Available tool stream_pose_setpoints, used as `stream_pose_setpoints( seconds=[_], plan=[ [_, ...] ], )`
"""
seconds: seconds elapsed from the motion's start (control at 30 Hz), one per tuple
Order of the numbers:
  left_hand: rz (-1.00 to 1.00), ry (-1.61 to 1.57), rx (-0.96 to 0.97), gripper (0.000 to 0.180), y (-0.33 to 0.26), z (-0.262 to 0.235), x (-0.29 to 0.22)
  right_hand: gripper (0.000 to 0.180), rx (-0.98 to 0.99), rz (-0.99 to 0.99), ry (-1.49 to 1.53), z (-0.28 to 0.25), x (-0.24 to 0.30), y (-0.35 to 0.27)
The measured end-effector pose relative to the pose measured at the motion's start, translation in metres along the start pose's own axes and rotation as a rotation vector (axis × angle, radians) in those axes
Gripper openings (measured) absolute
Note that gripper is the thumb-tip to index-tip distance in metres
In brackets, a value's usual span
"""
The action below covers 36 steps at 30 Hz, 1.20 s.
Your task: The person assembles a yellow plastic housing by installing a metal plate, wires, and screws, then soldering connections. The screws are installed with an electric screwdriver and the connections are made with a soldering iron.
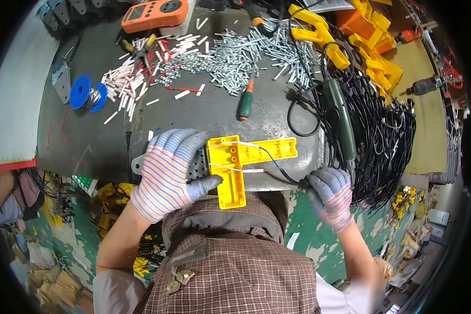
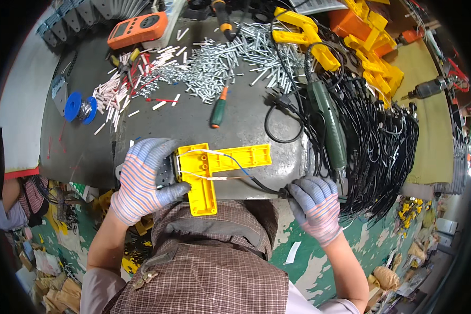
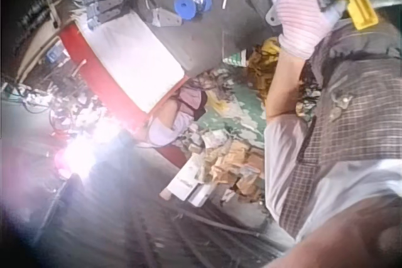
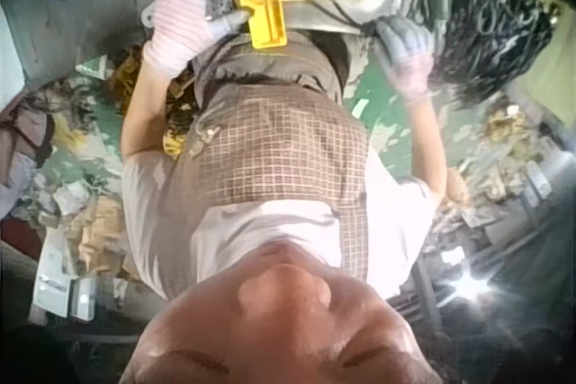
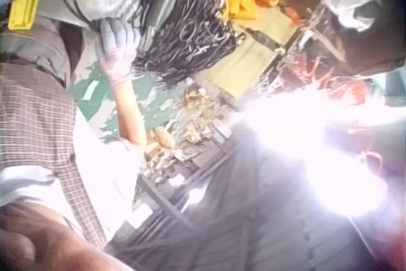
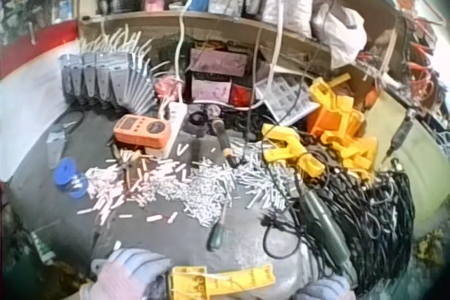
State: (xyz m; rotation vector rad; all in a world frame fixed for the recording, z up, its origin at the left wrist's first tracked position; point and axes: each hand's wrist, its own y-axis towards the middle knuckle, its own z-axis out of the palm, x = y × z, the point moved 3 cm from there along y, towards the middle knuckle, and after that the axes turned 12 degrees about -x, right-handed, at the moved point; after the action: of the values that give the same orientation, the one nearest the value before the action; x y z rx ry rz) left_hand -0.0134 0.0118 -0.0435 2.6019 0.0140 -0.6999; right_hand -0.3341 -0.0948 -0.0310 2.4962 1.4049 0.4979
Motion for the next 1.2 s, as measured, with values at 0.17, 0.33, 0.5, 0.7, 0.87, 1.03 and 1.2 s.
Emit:
stream_pose_setpoints(
  seconds=[0.17, 0.33, 0.5, 0.7, 0.87, 1.03, 1.2],
  plan=[
    [0.015, -0.068, 0.084, 0.068, 0.012, -0.01, 0.008, 0.03, -0.181, 0.027, 0.054, 0.004, 0.001, 0.034],
    [-0.079, -0.115, 0.103, 0.067, 0.007, -0.021, 0.018, 0.024, -0.163, 0.017, 0.149, 0.02, 0.01, 0.081],
    [-0.002, -0.04, 0.067, 0.07, 0.007, -0.023, 0.015, 0.022, -0.045, -0.094, -0.066, 0.024, 0.011, 0.094],
    [0.051, 0.03, 0.054, 0.07, 0.007, -0.024, 0.014, 0.026, 0.151, -0.047, -0.056, 0.018, 0.011, 0.102],
    [0.033, 0.054, 0.067, 0.072, 0.005, -0.021, 0.013, 0.027, 0.16, -0.192, -0.207, 0.021, 0.016, 0.105],
    [0.028, 0.056, 0.091, 0.08, 0.012, -0.023, 0.009, 0.029, 0.123, -0.266, -0.239, 0.025, 0.016, 0.101],
    [-0.082, 0.04, 0.057, 0.084, 0.057, -0.01, -0.009, 0.028, 0.079, -0.299, -0.236, 0.027, 0.022, 0.098]
  ],
)
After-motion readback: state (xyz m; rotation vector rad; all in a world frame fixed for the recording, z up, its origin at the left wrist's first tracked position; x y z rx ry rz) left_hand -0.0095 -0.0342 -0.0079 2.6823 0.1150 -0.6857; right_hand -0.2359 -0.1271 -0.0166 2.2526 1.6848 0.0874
